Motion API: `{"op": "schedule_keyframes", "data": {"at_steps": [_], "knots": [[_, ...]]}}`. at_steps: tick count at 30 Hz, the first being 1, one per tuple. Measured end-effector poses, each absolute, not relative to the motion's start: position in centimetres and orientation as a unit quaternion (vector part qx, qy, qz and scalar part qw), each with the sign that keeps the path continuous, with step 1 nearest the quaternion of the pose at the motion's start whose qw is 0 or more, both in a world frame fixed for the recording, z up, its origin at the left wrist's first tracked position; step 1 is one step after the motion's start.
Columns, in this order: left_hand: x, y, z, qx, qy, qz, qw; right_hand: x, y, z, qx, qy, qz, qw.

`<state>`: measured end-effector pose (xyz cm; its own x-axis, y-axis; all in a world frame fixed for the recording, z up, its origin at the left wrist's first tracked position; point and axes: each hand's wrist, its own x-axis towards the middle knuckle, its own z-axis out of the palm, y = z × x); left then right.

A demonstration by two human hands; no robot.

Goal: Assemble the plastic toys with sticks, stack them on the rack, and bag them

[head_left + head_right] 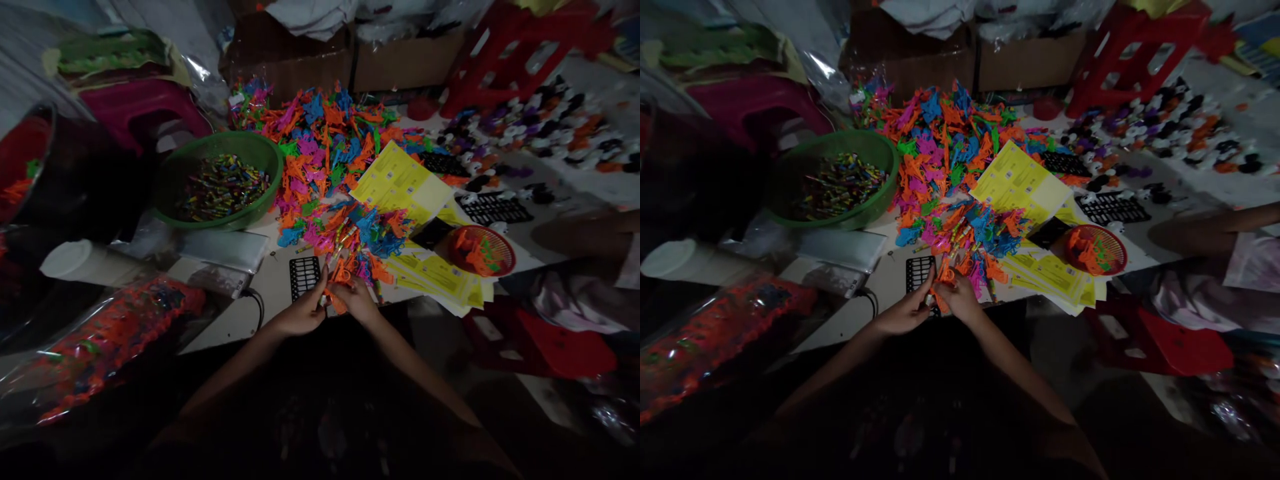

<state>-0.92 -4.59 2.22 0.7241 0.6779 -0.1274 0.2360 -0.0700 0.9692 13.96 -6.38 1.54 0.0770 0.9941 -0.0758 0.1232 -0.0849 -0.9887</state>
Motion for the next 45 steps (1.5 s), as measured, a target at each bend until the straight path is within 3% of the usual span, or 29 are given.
{"op": "schedule_keyframes", "data": {"at_steps": [6, 11, 14, 16, 19, 22, 25, 28, 32, 39, 45], "knots": [[-0.9, -4.5, 2.9, 0.658, 0.357, 0.268, 0.607, 13.6, -6.4, 1.8, -0.569, -0.516, 0.426, 0.479], [-2.3, -3.6, 1.6, 0.697, 0.409, 0.210, 0.550, 14.7, -6.1, 2.5, -0.593, -0.560, 0.389, 0.429], [-3.6, -1.8, -0.5, 0.662, 0.469, 0.299, 0.503, 17.5, -6.4, 1.9, -0.661, -0.546, 0.329, 0.396], [-4.4, -0.4, -2.0, 0.611, 0.511, 0.386, 0.465, 20.0, -6.8, 0.9, -0.736, -0.532, 0.257, 0.329], [-4.8, 1.4, -4.2, 0.567, 0.520, 0.446, 0.456, 23.0, -7.5, -1.2, -0.802, -0.539, 0.198, 0.163], [-4.5, 2.4, -5.9, 0.562, 0.543, 0.437, 0.446, 24.6, -8.1, -2.5, -0.807, -0.544, 0.203, 0.108], [-4.2, 2.9, -6.9, 0.580, 0.582, 0.387, 0.418, 24.9, -8.4, -2.0, -0.831, -0.505, 0.170, 0.160], [-4.4, 3.2, -7.4, 0.591, 0.604, 0.365, 0.391, 23.5, -8.6, -1.3, -0.832, -0.447, 0.134, 0.300], [-4.4, 3.1, -7.6, 0.586, 0.611, 0.388, 0.364, 19.2, -8.1, -3.6, -0.720, -0.469, 0.223, 0.461], [-3.6, 0.8, -7.3, 0.617, 0.614, 0.335, 0.361, 17.6, -5.1, -6.6, -0.700, -0.534, 0.215, 0.422], [-3.8, 0.5, -7.1, 0.612, 0.582, 0.375, 0.381, 18.6, -4.1, -4.1, -0.664, -0.485, 0.223, 0.523]]}}
